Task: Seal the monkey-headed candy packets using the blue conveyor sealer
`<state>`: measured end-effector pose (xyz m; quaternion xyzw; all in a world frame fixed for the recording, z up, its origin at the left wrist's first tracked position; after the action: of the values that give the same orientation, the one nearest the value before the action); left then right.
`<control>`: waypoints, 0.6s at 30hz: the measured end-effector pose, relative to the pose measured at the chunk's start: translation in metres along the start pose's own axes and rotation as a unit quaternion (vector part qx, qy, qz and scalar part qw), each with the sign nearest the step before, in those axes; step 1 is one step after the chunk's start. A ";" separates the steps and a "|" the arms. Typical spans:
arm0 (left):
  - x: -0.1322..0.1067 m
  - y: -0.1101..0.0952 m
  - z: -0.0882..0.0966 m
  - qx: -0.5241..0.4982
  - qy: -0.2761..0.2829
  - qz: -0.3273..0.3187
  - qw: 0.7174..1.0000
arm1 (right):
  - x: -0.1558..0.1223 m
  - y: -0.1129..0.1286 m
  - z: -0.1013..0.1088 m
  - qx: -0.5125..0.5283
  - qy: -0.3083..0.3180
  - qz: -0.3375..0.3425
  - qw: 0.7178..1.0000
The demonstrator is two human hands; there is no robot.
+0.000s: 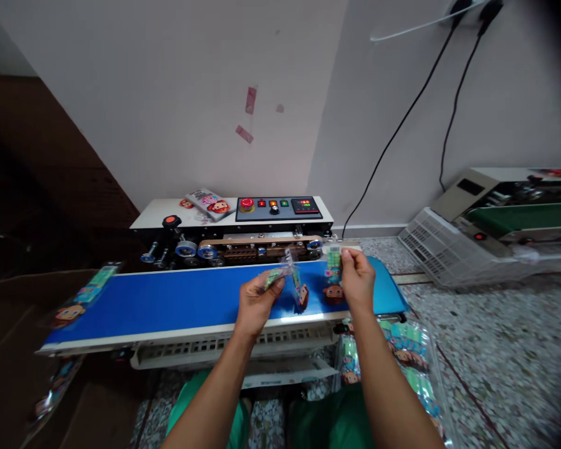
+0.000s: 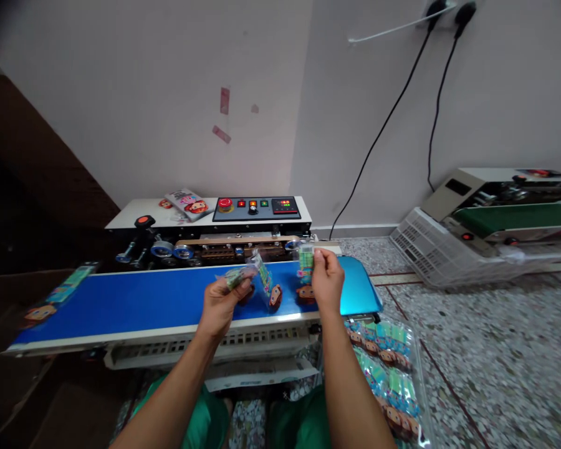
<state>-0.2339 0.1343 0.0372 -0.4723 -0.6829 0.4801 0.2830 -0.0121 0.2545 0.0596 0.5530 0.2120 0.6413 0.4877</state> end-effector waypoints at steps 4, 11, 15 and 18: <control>-0.003 -0.008 0.005 0.014 0.012 -0.023 1.000 | 0.018 -0.035 0.016 -0.204 0.011 -0.024 0.979; -0.007 -0.011 -0.003 0.050 0.046 -0.023 0.997 | 0.015 -0.041 -0.021 -0.358 0.110 -0.077 0.924; -0.006 -0.006 0.000 0.021 0.039 -0.004 0.999 | 0.012 -0.014 -0.042 -0.284 0.132 -0.006 0.950; -0.004 -0.004 0.001 -0.013 0.037 0.010 0.999 | 0.001 0.009 -0.051 -0.064 0.152 0.003 0.986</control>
<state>-0.2347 0.1301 0.0404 -0.5002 -0.6735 0.4559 0.2970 -0.0623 0.2650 0.0520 0.4170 0.2404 0.7318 0.4825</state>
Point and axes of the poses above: each hand's wrist, its own x-axis towards the middle knuckle, its own z-axis out of the back of the hand, y = z × x, the point moved 8 cm from there along x, towards the middle knuckle, and after that the axes turned 7 degrees about z, right-handed, at the moved point
